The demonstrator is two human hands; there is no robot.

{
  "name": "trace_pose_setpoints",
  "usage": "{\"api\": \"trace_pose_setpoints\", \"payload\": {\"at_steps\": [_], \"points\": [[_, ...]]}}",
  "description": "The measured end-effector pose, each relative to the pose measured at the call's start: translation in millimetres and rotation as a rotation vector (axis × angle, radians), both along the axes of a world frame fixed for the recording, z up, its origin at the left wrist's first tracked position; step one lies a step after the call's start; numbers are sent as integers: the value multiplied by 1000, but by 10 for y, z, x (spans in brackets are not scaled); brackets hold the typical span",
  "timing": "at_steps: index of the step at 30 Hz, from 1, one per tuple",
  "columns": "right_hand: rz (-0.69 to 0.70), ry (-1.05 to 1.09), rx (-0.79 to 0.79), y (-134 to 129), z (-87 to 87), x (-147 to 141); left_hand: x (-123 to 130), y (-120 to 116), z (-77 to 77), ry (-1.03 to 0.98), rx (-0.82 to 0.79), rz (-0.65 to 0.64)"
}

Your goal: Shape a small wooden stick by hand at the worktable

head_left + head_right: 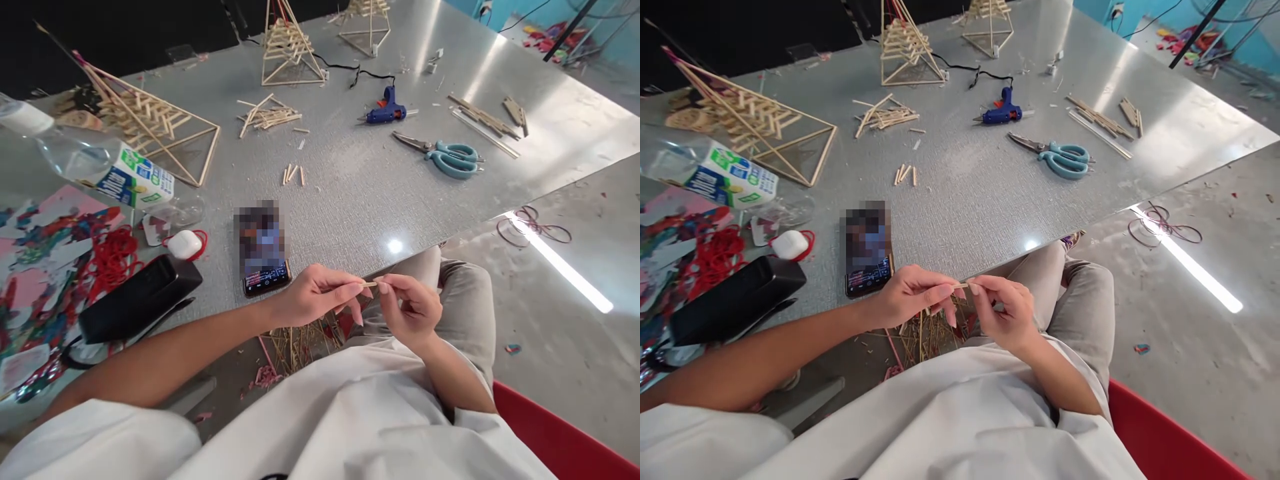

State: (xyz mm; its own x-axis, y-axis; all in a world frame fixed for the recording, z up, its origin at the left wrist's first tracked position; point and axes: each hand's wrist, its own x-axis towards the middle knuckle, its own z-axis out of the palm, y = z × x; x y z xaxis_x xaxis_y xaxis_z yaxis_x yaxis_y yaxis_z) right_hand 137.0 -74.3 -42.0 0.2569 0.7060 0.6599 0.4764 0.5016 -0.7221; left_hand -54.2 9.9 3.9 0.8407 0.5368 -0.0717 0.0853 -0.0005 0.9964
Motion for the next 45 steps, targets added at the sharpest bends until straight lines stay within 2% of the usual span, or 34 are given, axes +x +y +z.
{"api": "trace_pose_setpoints", "payload": {"at_steps": [4, 6, 10, 15, 18, 24, 31, 40, 45], "points": [[82, 133, -202, -33, -46, 25, 5, -2, 17, 6, 64, -29], [122, 203, -253, -50, -75, 53, 6, -7, 16, 5, 69, -31], [168, 217, -148, -65, -102, 123, 1, -10, 4, -5, 53, -10], [118, 191, -63, -47, -73, 202, 1, -10, 8, -33, 71, -9], [140, 119, -66, -38, -36, 225, 7, -14, 18, -30, 92, 0], [139, -103, 95, -21, 1, 196, 14, -23, 6, -25, 113, 0], [102, -290, 185, -11, -57, 280, 20, -35, -12, -1, 83, 4], [24, -418, 237, -10, -39, 267, 45, -34, 22, 0, 65, 13], [23, -391, 203, -17, -39, 252, 33, -35, 22, 23, 100, 0]]}}
